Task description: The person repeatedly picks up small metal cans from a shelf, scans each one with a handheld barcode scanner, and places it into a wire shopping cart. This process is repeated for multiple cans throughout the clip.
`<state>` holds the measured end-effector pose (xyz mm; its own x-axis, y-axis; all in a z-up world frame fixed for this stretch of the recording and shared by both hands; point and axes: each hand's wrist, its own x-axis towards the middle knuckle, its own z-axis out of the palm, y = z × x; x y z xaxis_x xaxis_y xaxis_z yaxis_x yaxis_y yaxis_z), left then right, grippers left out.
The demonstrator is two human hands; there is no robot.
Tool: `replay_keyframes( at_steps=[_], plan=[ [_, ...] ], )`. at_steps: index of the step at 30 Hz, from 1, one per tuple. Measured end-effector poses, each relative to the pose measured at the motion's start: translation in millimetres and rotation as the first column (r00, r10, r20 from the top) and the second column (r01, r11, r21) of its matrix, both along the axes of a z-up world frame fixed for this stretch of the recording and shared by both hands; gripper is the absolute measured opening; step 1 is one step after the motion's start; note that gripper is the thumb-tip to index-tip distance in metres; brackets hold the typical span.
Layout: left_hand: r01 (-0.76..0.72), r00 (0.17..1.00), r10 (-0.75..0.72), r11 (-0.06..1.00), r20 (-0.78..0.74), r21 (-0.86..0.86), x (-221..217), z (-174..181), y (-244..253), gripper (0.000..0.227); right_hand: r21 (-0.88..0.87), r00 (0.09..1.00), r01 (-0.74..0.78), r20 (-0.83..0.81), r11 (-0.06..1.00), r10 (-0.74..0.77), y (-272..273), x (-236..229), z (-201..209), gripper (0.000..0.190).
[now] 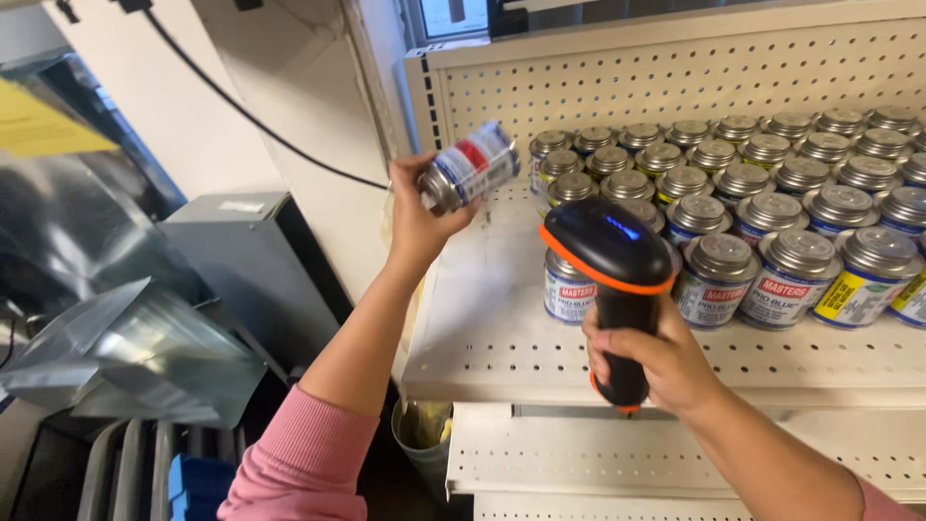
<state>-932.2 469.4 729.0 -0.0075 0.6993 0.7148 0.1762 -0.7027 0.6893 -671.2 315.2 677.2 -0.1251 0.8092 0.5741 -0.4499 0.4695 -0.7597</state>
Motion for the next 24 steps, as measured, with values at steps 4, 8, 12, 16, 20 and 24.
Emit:
replay_keyframes(
  at_steps=[4, 8, 12, 16, 20, 24],
  plan=[
    [0.065, 0.995, -0.067, 0.998, 0.08, 0.022, 8, 15, -13, 0.082, 0.05, 0.999, 0.009, 0.045, 0.999, -0.012, 13, 5, -9, 0.021],
    [0.088, 0.996, -0.089, 0.995, 0.015, 0.049, 14, 25, -27, 0.081, 0.085, 0.996, -0.005, 0.086, 0.996, -0.002, 11, 9, -8, 0.03],
    [0.133, 0.99, -0.13, 0.99, -0.053, 0.053, 19, 22, -26, 0.08, 0.118, 0.993, -0.007, 0.12, 0.993, -0.008, -8, 8, 10, 0.037],
    [0.122, 0.987, -0.117, 0.992, -0.109, 0.039, 26, 27, -38, 0.08, 0.119, 0.99, 0.014, 0.136, 0.993, -0.031, -1, 17, -8, 0.044],
    [0.143, 0.984, -0.138, 0.989, -0.113, 0.043, 28, 29, -38, 0.079, 0.092, 0.989, 0.034, 0.144, 0.995, -0.047, 11, 26, -38, 0.044],
    [0.153, 0.985, -0.148, 0.987, -0.092, 0.047, 28, 30, -37, 0.078, 0.071, 0.987, 0.037, 0.153, 0.997, -0.047, -1, 27, -31, 0.039]
  ],
)
